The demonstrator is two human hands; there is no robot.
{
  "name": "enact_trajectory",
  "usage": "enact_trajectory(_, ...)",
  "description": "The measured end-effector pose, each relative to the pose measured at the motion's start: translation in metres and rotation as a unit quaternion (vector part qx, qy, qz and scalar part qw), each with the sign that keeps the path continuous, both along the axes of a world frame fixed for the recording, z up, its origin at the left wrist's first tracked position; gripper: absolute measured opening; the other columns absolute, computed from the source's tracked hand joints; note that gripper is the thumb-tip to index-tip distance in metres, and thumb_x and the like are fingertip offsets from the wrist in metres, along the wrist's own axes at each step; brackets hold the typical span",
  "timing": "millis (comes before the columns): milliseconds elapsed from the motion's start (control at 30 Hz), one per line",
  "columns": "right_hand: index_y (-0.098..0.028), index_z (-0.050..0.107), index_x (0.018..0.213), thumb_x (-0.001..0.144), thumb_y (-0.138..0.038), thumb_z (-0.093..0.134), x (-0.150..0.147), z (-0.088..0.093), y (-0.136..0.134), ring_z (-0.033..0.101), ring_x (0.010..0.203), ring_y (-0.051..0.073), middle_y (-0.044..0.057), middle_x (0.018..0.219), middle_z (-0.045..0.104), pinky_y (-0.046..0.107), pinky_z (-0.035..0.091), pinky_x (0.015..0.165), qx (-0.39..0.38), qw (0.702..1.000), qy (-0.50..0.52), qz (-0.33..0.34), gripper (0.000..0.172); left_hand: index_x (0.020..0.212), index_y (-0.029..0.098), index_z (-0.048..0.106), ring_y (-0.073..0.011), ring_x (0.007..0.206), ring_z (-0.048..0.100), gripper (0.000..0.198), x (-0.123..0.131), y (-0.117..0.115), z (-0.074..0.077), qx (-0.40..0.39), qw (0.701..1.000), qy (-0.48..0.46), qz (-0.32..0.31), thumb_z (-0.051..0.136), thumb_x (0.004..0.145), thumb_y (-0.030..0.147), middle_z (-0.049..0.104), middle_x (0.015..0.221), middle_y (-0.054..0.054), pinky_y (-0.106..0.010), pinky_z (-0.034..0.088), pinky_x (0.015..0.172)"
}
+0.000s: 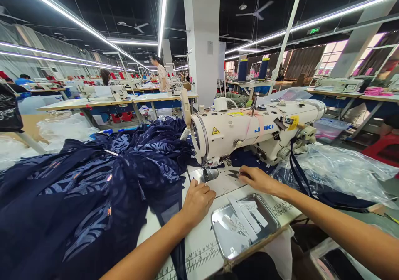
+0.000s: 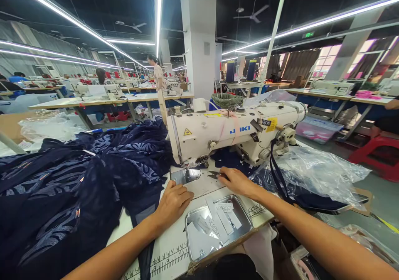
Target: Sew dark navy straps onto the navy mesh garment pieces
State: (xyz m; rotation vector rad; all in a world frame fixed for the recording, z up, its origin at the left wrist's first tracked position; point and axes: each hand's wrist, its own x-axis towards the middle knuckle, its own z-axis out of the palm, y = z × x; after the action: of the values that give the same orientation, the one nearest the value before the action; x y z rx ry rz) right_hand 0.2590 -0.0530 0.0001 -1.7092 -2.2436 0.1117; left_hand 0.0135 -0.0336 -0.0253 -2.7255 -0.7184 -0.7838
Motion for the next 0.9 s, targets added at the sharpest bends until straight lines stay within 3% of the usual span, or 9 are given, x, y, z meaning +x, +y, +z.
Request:
enact_trajectory(67, -0.017, 0.059, 0.084, 0.076, -0.024, 0.053, -0.013, 0.009, -0.005, 0.052, 0.06, 0.013, -0.001, 0.068, 0.061, 0.021, 0.032, 0.053, -0.072, 0.996, 0.047, 0.029, 0.013, 0.067, 0.017, 0.059, -0.0135, 0.061, 0.047, 0.025, 0.0, 0.0, 0.0, 0.0, 1.0, -0.003, 0.005, 0.042, 0.086, 0.013, 0.055, 0.058, 0.0, -0.031, 0.024, 0.063)
enact_trajectory(167, -0.018, 0.063, 0.075, 0.071, -0.023, 0.057, -0.03, 0.019, -0.01, 0.05, 0.057, 0.013, -0.001, 0.062, 0.059, 0.021, 0.029, 0.051, -0.117, 0.99, 0.032, 0.075, 0.008, 0.068, 0.017, 0.059, -0.0138, 0.062, 0.047, 0.027, 0.0, -0.001, 0.0, 0.006, 1.0, -0.004, 0.008, 0.04, 0.086, 0.013, 0.055, 0.059, -0.001, -0.031, 0.024, 0.064)
enact_trajectory(300, -0.02, 0.063, 0.064, 0.07, -0.023, 0.059, -0.044, 0.024, -0.011, 0.047, 0.054, 0.013, -0.001, 0.056, 0.057, 0.022, 0.024, 0.049, -0.114, 0.988, -0.018, 0.1, 0.008, 0.07, 0.017, 0.059, -0.014, 0.061, 0.047, 0.026, -0.001, -0.001, 0.0, 0.02, 1.0, -0.004, 0.003, 0.039, 0.087, 0.014, 0.055, 0.06, -0.001, -0.031, 0.025, 0.063)
enact_trajectory(500, -0.02, 0.065, 0.064, 0.073, -0.021, 0.057, -0.053, 0.027, -0.011, 0.046, 0.052, 0.012, -0.001, 0.052, 0.056, 0.023, 0.02, 0.047, -0.104, 0.99, -0.043, 0.09, 0.012, 0.07, 0.017, 0.058, -0.0146, 0.062, 0.047, 0.024, 0.0, 0.0, 0.0, 0.028, 1.0, 0.007, -0.001, 0.041, 0.086, 0.013, 0.055, 0.059, -0.001, -0.031, 0.024, 0.063)
enact_trajectory(733, -0.02, 0.067, 0.068, 0.074, -0.022, 0.056, -0.039, 0.02, -0.008, 0.054, 0.058, 0.015, 0.001, 0.06, 0.063, 0.023, 0.024, 0.05, -0.093, 0.992, -0.036, 0.074, 0.013, 0.067, 0.017, 0.058, -0.0147, 0.062, 0.048, 0.024, -0.001, 0.0, 0.001, -0.006, 0.999, -0.03, 0.014, 0.042, 0.086, 0.015, 0.056, 0.059, -0.001, -0.031, 0.026, 0.065)
enact_trajectory(900, -0.02, 0.065, 0.074, 0.077, -0.024, 0.054, -0.01, 0.0, -0.001, 0.058, 0.064, 0.018, 0.003, 0.068, 0.065, 0.024, 0.029, 0.053, -0.028, 0.996, -0.088, -0.014, 0.012, 0.069, 0.018, 0.061, -0.0134, 0.063, 0.052, 0.022, -0.002, 0.003, 0.002, -0.062, 0.992, -0.092, 0.055, 0.045, 0.084, 0.015, 0.061, 0.065, 0.0, -0.031, 0.028, 0.066)
